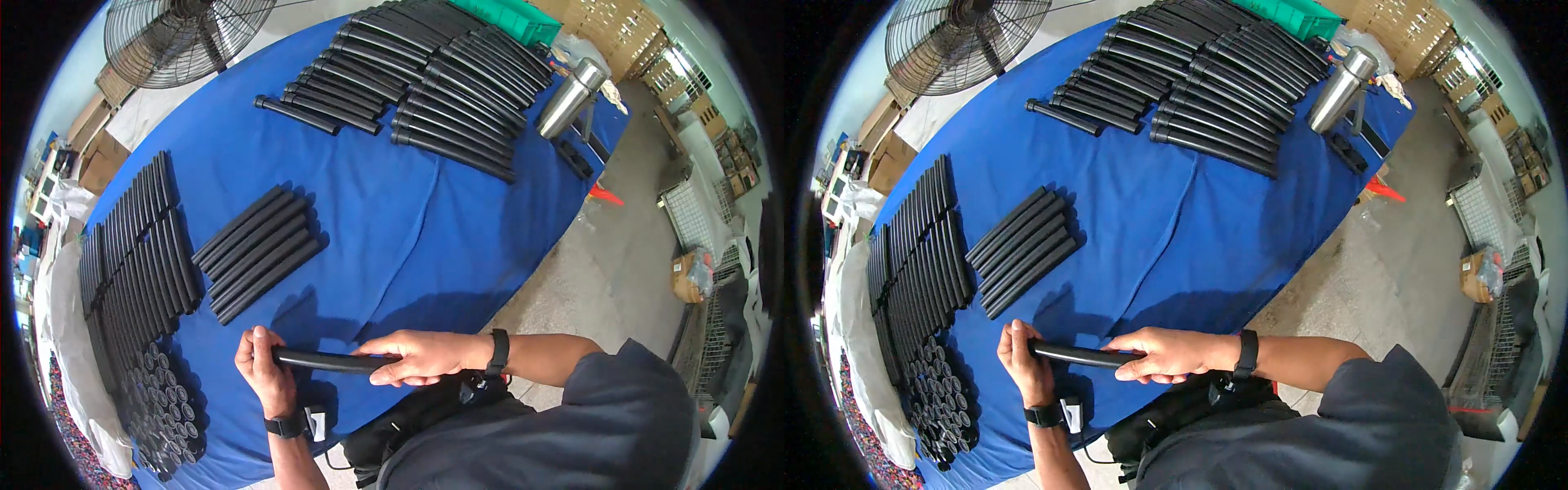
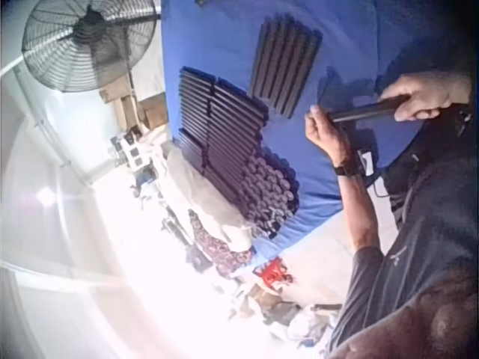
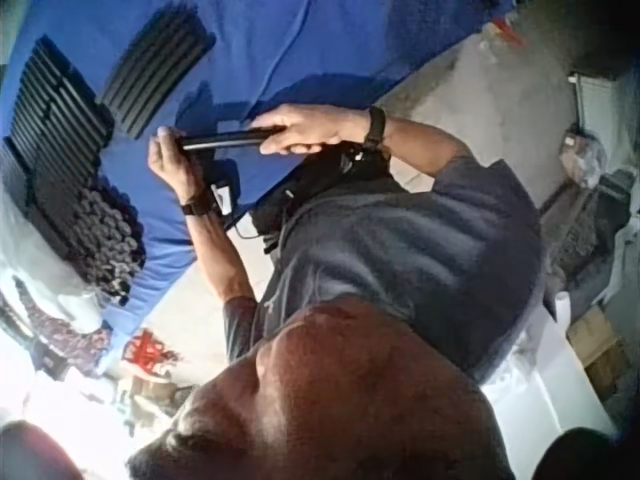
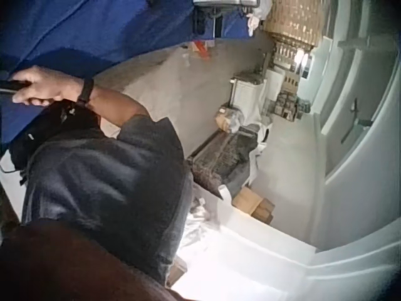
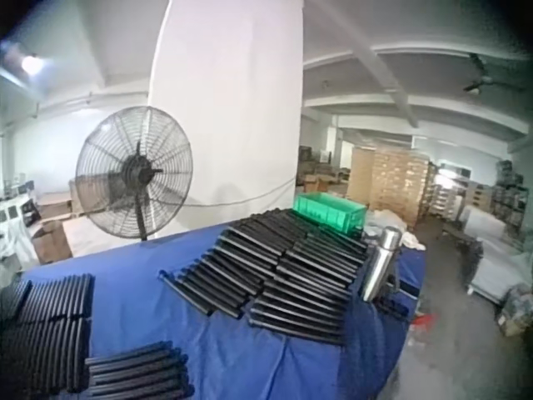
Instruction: The person repeatedly picks up a black cylindrical pipe and a smaller black cap from a blue-covered table, inserts the cap into the pipe's end, and places the assembled unit back on the table. The person handles the items one at a time, repeating the same insertion and placement sequence throughout the clip.
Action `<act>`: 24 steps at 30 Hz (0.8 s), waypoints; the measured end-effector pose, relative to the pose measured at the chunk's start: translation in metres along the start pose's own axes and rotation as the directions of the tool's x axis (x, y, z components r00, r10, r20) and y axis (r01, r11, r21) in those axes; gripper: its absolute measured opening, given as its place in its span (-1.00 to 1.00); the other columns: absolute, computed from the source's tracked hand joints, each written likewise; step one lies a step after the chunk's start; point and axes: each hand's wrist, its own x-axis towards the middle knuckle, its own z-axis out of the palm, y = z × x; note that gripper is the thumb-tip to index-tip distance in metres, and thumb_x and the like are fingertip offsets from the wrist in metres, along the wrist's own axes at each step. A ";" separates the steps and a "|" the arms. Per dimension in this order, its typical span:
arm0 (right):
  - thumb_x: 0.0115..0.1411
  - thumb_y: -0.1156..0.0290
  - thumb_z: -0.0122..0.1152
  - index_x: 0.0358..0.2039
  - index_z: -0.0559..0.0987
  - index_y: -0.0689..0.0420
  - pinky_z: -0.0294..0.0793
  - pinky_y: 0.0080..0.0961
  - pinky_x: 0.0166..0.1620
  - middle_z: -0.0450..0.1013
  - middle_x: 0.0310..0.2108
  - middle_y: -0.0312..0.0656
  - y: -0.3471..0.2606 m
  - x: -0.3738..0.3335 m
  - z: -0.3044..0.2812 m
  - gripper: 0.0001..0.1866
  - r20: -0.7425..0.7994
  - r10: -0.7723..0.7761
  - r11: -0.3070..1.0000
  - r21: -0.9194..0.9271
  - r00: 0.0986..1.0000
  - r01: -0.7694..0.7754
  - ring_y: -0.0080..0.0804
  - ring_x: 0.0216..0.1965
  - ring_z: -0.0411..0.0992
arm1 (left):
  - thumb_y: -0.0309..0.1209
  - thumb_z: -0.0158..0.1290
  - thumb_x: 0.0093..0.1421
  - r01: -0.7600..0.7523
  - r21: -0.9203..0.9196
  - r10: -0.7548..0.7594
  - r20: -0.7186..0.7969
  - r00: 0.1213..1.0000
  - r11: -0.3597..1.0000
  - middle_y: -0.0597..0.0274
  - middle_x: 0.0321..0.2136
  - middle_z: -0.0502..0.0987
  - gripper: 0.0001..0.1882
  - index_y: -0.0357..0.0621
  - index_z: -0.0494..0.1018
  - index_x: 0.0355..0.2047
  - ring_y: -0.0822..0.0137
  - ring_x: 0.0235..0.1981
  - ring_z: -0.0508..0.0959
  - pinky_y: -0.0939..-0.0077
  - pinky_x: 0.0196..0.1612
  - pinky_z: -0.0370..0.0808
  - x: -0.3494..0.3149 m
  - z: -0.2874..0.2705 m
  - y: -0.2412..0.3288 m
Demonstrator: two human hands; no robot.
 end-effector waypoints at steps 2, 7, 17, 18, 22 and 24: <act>0.36 0.21 0.24 0.33 0.33 0.16 0.46 -0.38 -0.48 0.45 -0.50 -0.11 0.005 0.000 0.001 -0.39 -0.084 -0.300 0.865 -0.444 0.950 0.234 -0.36 -0.58 0.46 | -0.32 0.09 0.40 -0.002 -0.001 0.002 -0.035 0.999 1.000 0.34 -0.60 0.43 -0.64 -0.13 0.39 -0.56 0.55 -0.55 0.29 0.55 -0.42 0.21 0.000 0.005 0.001; 0.34 0.27 0.17 0.24 0.37 0.23 0.51 -0.02 -0.26 0.53 -0.30 0.07 0.011 -0.004 0.013 -0.48 -0.123 -0.469 0.645 -0.724 0.874 0.245 0.12 -0.34 0.55 | -0.29 0.07 0.43 -0.002 0.055 0.005 -0.056 0.998 0.998 0.39 -0.60 0.39 -0.64 -0.07 0.36 -0.54 0.58 -0.58 0.26 0.59 -0.46 0.20 -0.001 0.007 -0.002; 0.33 0.30 0.23 0.27 0.37 0.24 0.53 -0.15 -0.36 0.53 -0.31 0.00 0.018 -0.002 0.010 -0.44 -0.129 -0.488 0.612 -0.756 0.863 0.233 0.01 -0.39 0.54 | -0.30 0.09 0.40 -0.009 0.085 0.017 -0.094 0.995 0.996 0.38 -0.62 0.41 -0.63 -0.12 0.40 -0.58 0.58 -0.57 0.26 0.58 -0.44 0.17 0.001 0.013 0.000; 0.33 0.29 0.24 0.28 0.37 0.24 0.53 -0.16 -0.37 0.52 -0.32 -0.01 0.018 -0.003 0.010 -0.43 -0.128 -0.498 0.603 -0.762 0.857 0.237 0.00 -0.40 0.54 | -0.31 0.10 0.39 0.002 0.089 0.007 -0.100 0.995 0.996 0.37 -0.62 0.42 -0.62 -0.14 0.41 -0.59 0.58 -0.57 0.26 0.58 -0.44 0.16 0.001 0.014 0.001; 0.29 0.27 0.26 0.14 0.42 0.21 0.52 -0.04 -0.40 0.48 -0.35 0.00 0.005 -0.009 0.014 -0.52 -0.147 -0.496 0.516 -0.843 0.856 0.155 0.03 -0.38 0.54 | -0.28 0.09 0.40 0.025 0.117 -0.015 -0.082 0.997 0.993 0.40 -0.64 0.40 -0.61 -0.11 0.41 -0.59 0.60 -0.63 0.25 0.60 -0.55 0.13 0.000 0.007 0.002; 0.25 0.29 0.30 0.03 0.44 0.19 0.53 -0.04 -0.43 0.47 -0.35 -0.02 0.005 -0.004 0.015 -0.59 -0.162 -0.546 0.437 -0.892 0.822 0.114 0.00 -0.38 0.55 | -0.26 0.08 0.41 0.081 0.136 -0.065 -0.118 0.991 0.987 0.42 -0.65 0.39 -0.61 -0.10 0.41 -0.58 0.62 -0.68 0.23 0.62 -0.62 0.10 -0.002 0.012 0.012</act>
